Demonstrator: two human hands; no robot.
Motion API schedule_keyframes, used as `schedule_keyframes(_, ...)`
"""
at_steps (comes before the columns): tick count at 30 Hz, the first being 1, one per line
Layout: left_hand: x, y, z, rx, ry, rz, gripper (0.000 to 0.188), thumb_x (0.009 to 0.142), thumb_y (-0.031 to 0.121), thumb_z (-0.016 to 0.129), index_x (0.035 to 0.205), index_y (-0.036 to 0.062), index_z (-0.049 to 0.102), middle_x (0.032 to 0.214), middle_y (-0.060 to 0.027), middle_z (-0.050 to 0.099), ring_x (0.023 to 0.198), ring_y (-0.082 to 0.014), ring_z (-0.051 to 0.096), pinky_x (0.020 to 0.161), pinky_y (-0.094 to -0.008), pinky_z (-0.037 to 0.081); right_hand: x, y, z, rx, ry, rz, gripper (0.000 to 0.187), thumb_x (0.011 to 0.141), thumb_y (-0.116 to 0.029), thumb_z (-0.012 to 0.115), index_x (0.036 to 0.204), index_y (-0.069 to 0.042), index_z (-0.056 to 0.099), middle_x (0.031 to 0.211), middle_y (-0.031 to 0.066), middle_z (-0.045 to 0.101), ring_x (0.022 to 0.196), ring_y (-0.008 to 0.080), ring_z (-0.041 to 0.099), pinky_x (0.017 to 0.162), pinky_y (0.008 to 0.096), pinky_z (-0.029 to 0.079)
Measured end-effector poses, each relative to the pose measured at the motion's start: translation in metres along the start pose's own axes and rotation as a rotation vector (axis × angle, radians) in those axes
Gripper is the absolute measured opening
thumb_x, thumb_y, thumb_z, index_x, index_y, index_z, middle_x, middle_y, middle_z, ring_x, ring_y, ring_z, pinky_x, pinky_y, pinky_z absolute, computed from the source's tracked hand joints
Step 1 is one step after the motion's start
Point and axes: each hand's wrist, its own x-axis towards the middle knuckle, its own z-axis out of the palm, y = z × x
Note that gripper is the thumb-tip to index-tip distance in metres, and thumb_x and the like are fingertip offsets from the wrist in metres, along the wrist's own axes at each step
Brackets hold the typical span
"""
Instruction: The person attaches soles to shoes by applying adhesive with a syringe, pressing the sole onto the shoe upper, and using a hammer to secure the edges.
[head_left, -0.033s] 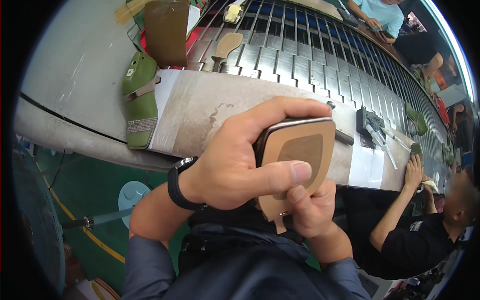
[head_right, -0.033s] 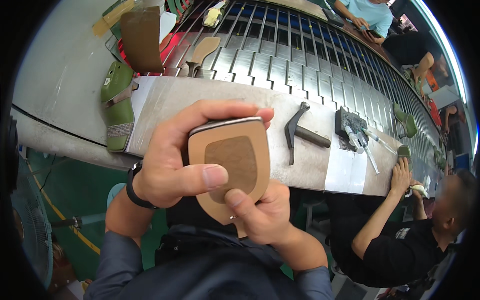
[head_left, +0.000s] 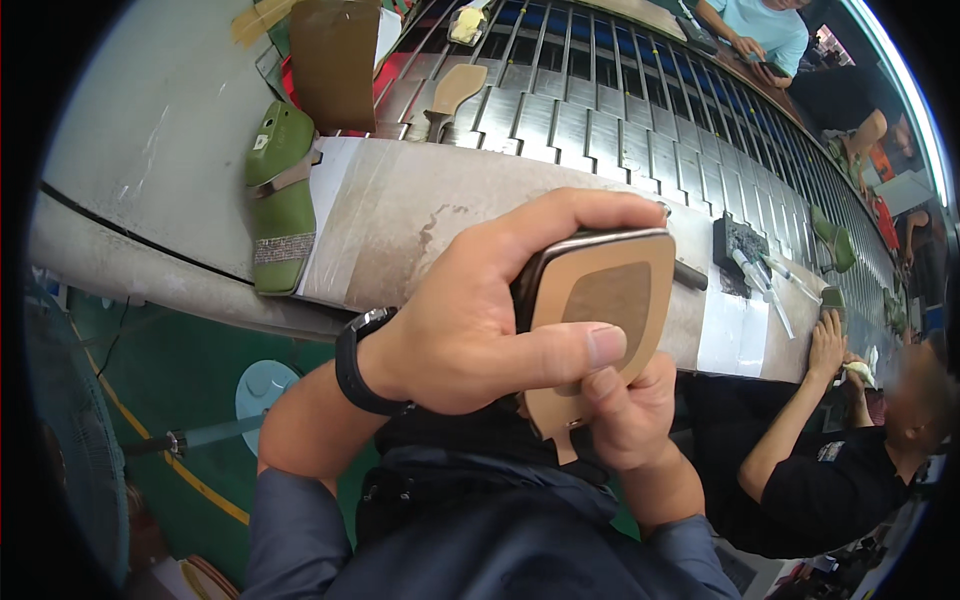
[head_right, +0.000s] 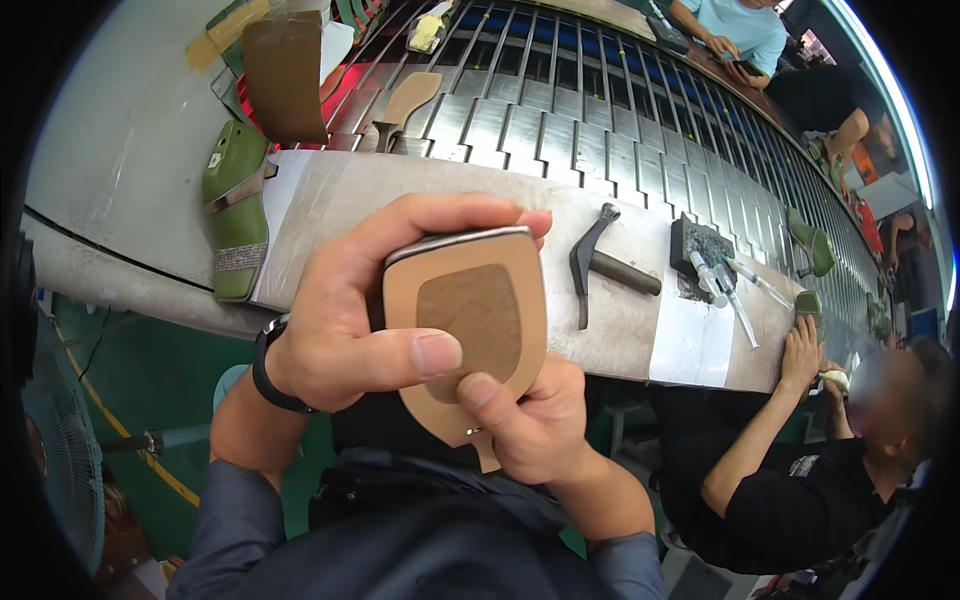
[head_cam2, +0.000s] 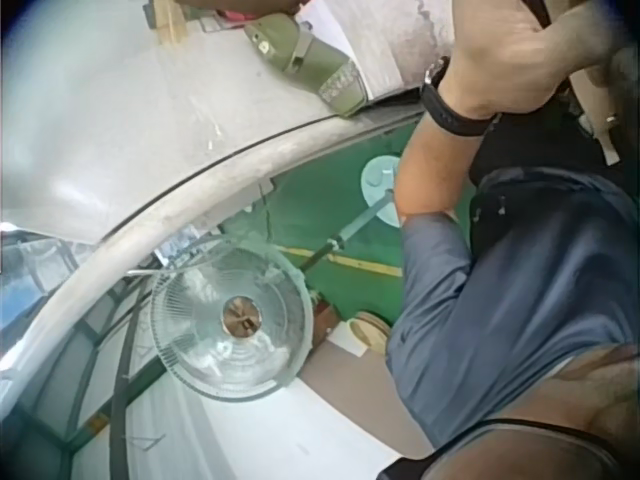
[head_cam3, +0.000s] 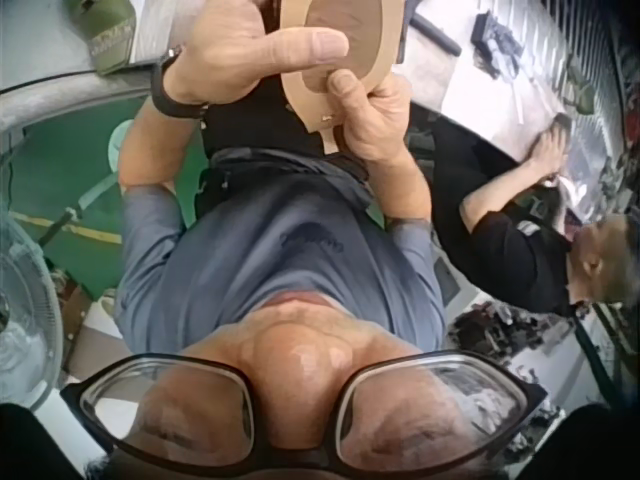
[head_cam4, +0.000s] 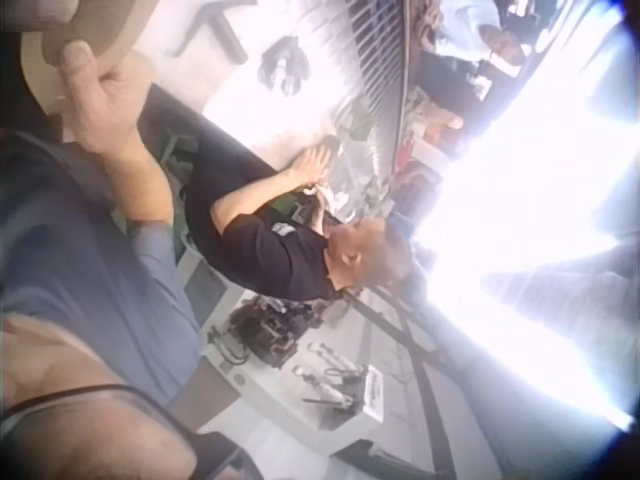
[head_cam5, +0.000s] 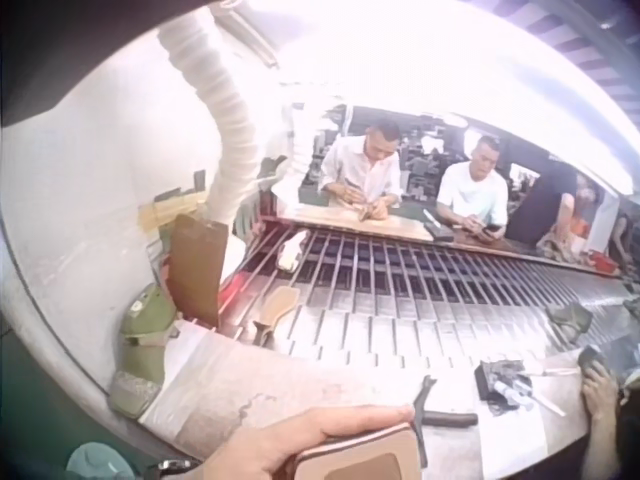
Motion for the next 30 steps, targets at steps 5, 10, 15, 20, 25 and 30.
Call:
schedule_keyframes(5,0.007,-0.004,0.003,-0.033,-0.011,0.015,0.077,0.087,0.029,0.074,0.15,-0.0055,0.045,0.151,-0.0206,0.054,0.135,-0.0261,0.056,0.113,-0.0399,0.045,0.002,-0.01,-0.001,0.166,0.036,0.047,0.03,0.107,-0.023,0.063,0.112,0.005,0.072,0.105,0.0106,0.075,0.093,0.0139,0.069,0.078,0.0289,0.056)
schedule_keyframes(10,0.01,-0.012,0.002,-0.067,-0.035,0.049,0.068,0.11,0.047,0.041,0.151,-0.0064,0.044,0.15,-0.0196,0.055,0.137,-0.0269,0.055,0.115,-0.0385,0.043,0.002,-0.008,-0.005,-0.056,0.037,0.0,0.053,0.105,-0.041,0.06,0.118,0.01,0.065,0.093,0.0205,0.075,0.076,0.0271,0.076,0.067,0.0364,0.065)
schedule_keyframes(15,0.031,-0.03,-0.004,-0.268,-0.04,0.075,0.068,0.112,0.051,0.035,0.15,-0.0043,0.047,0.139,-0.0144,0.062,0.128,-0.0203,0.06,0.11,-0.0337,0.047,0.017,-0.012,-0.015,-0.092,0.044,0.008,0.052,0.106,-0.041,0.059,0.119,0.01,0.064,0.092,0.0209,0.075,0.076,0.0273,0.077,0.066,0.0359,0.065)
schedule_keyframes(20,0.047,-0.042,-0.01,-0.318,-0.046,0.05,0.068,0.113,0.05,0.036,0.154,-0.0039,0.041,0.139,-0.0138,0.063,0.126,-0.0186,0.063,0.109,-0.0336,0.05,0.03,-0.017,-0.029,0.018,0.026,0.063,0.053,0.107,-0.04,0.056,0.121,0.01,0.062,0.095,0.0245,0.075,0.073,0.0266,0.077,0.066,0.0362,0.066)
schedule_keyframes(25,0.061,-0.052,-0.014,-0.253,-0.072,0.127,0.066,0.111,0.047,0.045,0.155,-0.0029,0.041,0.135,-0.0112,0.065,0.123,-0.0146,0.063,0.106,-0.0297,0.05,0.038,-0.016,-0.026,0.009,0.162,-0.034,0.043,0.11,-0.031,0.052,0.119,0.009,0.064,0.09,0.0202,0.074,0.067,0.0251,0.076,0.058,0.0324,0.065)
schedule_keyframes(30,0.062,-0.061,-0.018,-0.187,-0.102,0.178,0.065,0.11,0.041,0.051,0.158,-0.0016,0.037,0.141,-0.0117,0.061,0.128,-0.0151,0.059,0.11,-0.0309,0.047,0.04,-0.018,-0.032,-0.01,0.173,0.006,0.044,0.11,-0.032,0.052,0.119,0.01,0.063,0.09,0.0196,0.074,0.065,0.0238,0.075,0.062,0.0336,0.067)
